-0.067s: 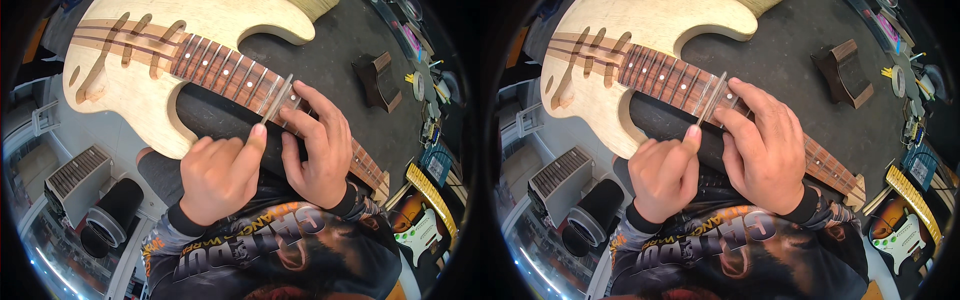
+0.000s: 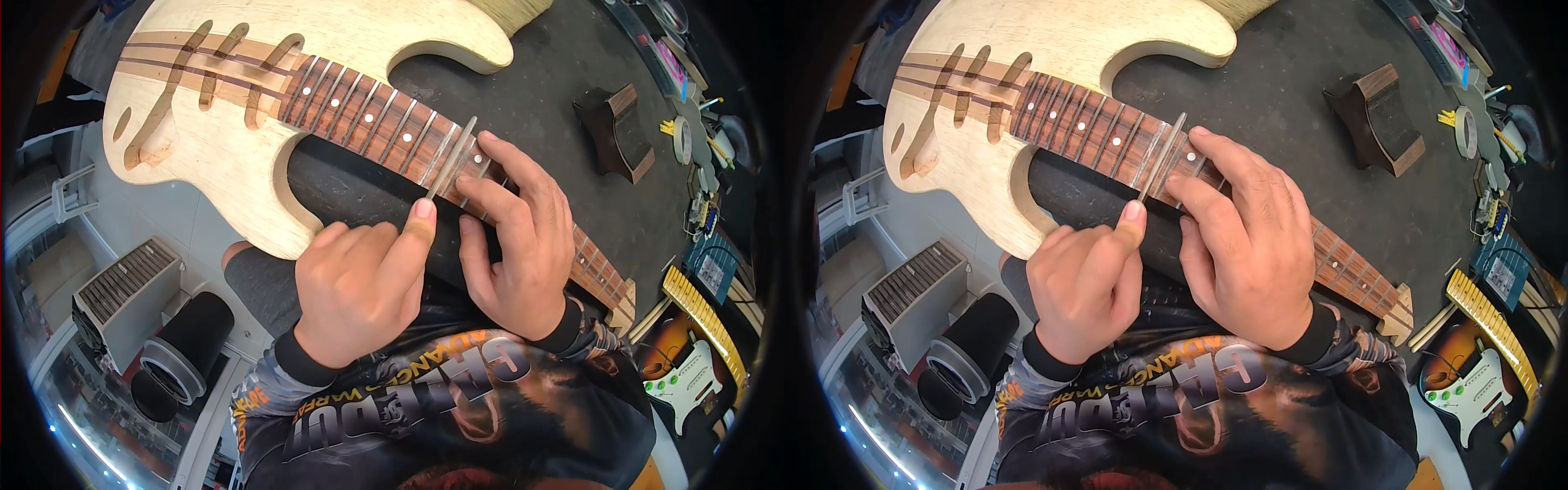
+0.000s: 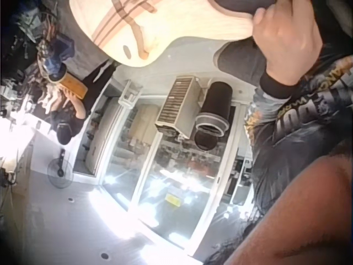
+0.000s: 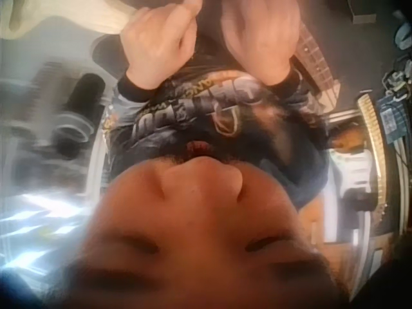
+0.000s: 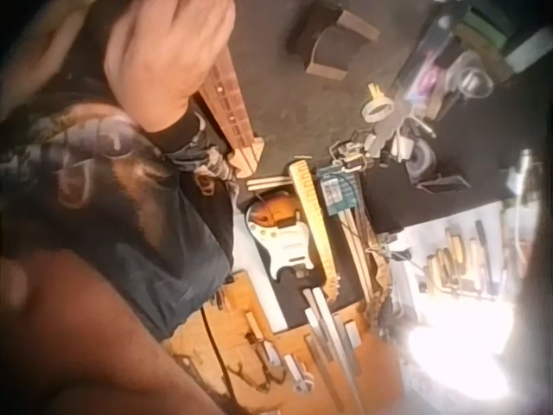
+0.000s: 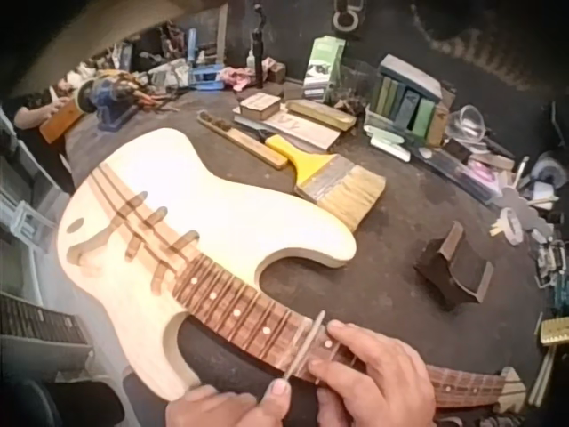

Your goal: The person files the frets of a guitar neck using a small file, then uses a brush to clean off wood dust and shavings from the neck and guitar body.

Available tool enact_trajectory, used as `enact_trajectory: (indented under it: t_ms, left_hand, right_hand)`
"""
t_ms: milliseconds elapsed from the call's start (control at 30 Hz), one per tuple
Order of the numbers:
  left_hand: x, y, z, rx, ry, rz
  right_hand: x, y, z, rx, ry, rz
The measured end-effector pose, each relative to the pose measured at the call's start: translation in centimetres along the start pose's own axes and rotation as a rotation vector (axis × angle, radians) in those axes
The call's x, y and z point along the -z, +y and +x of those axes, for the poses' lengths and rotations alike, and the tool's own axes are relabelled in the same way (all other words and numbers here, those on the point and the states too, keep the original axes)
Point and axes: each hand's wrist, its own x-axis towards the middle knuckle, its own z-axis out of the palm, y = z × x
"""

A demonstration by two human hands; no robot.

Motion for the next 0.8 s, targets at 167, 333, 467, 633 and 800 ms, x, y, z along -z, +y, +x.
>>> enact_trajectory:
  t_ms: [167,333,467,633,800]
  left_hand:
    - [0.5,0.1,-0.3,0.006,-0.027,0.001]
    - [0.2,0.0,-0.9,0.014,-0.004,-0.041]
    - [0.4,-0.1,-0.3,0.013,-0.008,-0.045]
    - [0.0,0.1,-1.8,0.024,-0.005,-0.052]
    - [0.2,0.1,-1.5,0.024,-0.019,-0.014]
  right_hand:
    - [0.0,-0.2,0.0,0.005,-0.008,-0.013]
    - [0.0,0.0,0.2,0.010,-0.001,-0.007]
    - [-0.1,-0.1,0.1,-0.001,-0.002,0.011]
    - [0.2,-0.1,0.2,-0.002,-0.028,0.002]
    - [-0.1,0.0,0.1,-0.001,0.002,0.007]
